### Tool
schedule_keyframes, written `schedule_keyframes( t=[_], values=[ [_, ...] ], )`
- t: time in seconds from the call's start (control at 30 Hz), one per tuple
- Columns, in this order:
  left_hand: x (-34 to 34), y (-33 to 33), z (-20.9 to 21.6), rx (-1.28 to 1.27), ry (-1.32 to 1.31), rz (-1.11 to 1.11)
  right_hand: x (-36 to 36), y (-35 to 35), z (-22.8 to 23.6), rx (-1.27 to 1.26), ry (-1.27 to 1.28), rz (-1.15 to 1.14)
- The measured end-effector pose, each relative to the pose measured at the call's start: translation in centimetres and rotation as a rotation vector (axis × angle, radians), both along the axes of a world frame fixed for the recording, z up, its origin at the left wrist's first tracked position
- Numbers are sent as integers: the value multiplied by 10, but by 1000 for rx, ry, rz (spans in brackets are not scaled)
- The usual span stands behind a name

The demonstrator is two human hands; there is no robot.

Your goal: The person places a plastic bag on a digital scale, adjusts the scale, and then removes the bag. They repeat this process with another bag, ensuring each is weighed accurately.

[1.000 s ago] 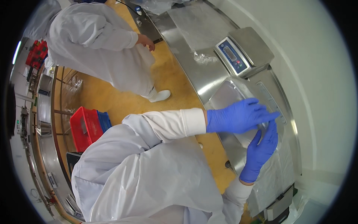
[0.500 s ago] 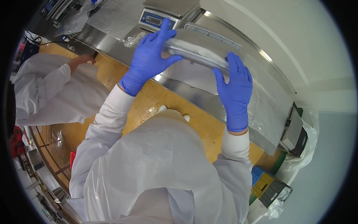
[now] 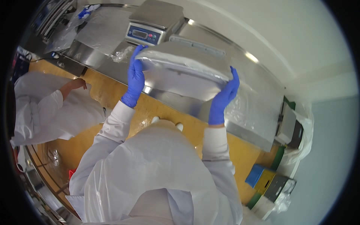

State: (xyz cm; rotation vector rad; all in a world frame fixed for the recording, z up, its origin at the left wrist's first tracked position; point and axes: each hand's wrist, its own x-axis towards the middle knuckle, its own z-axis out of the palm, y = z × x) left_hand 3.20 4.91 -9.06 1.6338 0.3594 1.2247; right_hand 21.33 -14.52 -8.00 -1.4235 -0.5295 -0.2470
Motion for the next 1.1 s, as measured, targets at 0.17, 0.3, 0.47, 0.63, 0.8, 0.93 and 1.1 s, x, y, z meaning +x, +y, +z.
schedule_keyframes(
  t=[0.17,0.3,0.47,0.63,0.8,0.93,1.1],
  values=[
    [-9,4,0,-295,-129,-251,4,13,-4,70,-35,-116],
    [-14,17,-3,-345,38,-282,4,4,-8,122,67,-69],
    [-22,23,-12,-261,103,-300,-1,3,-9,127,138,-63],
    [-17,25,0,-470,-103,-504,-2,6,-11,198,282,-42],
    [-26,21,5,-446,43,-547,-11,-7,-19,98,250,-73],
    [-59,21,-4,-367,66,-654,-43,-32,-19,268,355,29],
    [-61,38,-11,-648,233,-851,-103,-64,-6,365,661,-87]
  ],
)
